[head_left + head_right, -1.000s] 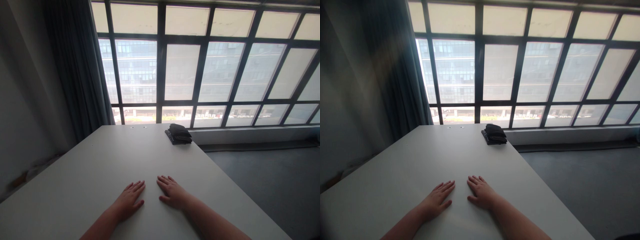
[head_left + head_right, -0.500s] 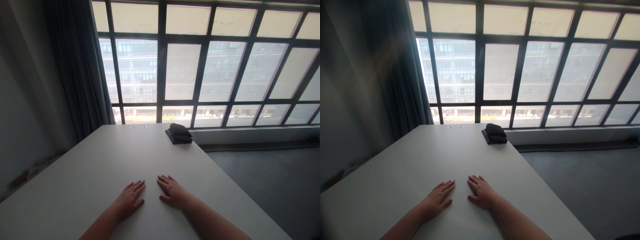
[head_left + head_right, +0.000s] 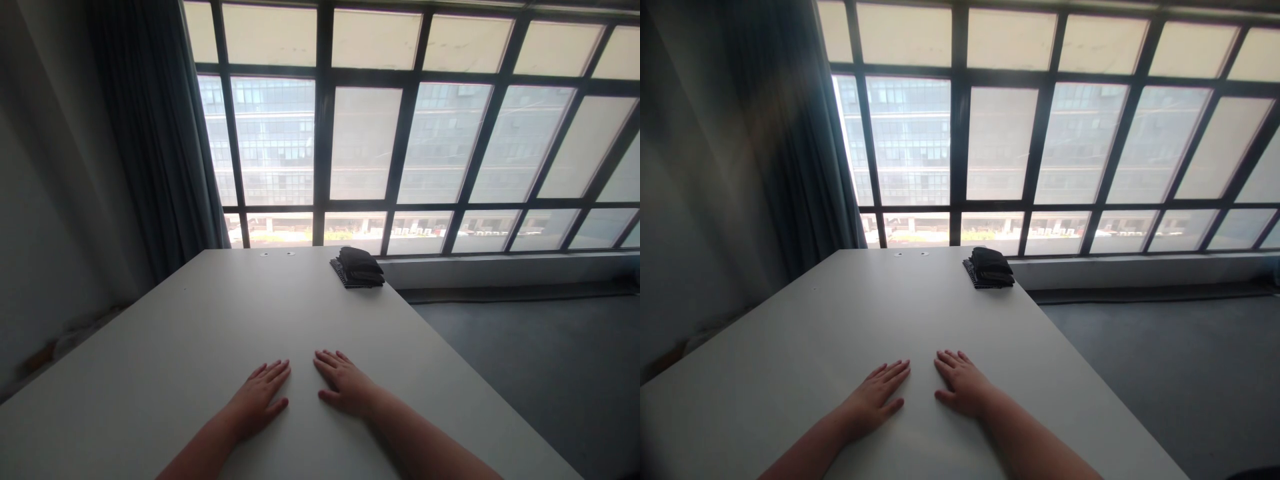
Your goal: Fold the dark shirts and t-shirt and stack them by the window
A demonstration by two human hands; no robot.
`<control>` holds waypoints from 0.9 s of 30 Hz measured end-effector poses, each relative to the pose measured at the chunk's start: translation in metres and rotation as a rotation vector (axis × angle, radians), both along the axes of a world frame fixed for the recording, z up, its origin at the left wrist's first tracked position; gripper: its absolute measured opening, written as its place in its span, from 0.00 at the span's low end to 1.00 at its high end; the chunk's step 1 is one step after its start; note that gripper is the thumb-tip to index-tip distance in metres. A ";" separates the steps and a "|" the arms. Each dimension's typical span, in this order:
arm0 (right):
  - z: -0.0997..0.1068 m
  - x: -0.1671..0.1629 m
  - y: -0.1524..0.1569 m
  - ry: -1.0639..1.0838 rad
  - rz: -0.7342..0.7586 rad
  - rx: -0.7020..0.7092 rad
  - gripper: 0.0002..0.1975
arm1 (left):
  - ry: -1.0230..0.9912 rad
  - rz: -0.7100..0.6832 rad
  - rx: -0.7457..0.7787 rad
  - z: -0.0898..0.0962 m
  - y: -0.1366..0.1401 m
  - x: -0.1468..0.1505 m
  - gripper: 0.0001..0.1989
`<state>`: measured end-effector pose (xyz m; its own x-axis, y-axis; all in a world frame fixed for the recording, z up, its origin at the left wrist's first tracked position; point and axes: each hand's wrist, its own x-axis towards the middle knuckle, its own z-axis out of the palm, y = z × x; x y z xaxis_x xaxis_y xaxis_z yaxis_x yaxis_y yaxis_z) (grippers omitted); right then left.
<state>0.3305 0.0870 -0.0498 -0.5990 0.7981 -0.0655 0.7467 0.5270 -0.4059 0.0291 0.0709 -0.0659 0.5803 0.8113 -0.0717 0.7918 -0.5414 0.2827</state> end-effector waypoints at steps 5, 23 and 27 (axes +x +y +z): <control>-0.003 0.001 0.001 0.001 0.002 0.004 0.42 | -0.013 -0.002 0.002 -0.002 0.001 0.000 0.34; 0.004 -0.002 -0.026 0.029 -0.037 0.101 0.31 | 0.081 0.060 -0.162 0.026 -0.058 -0.022 0.36; 0.023 0.008 -0.046 0.057 0.004 0.100 0.19 | 0.058 0.084 -0.234 0.059 -0.088 -0.043 0.34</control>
<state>0.3384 0.0412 -0.0263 -0.6026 0.7966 0.0487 0.7218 0.5700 -0.3925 -0.0143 -0.0173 -0.0067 0.5012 0.8139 -0.2940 0.8497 -0.3985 0.3453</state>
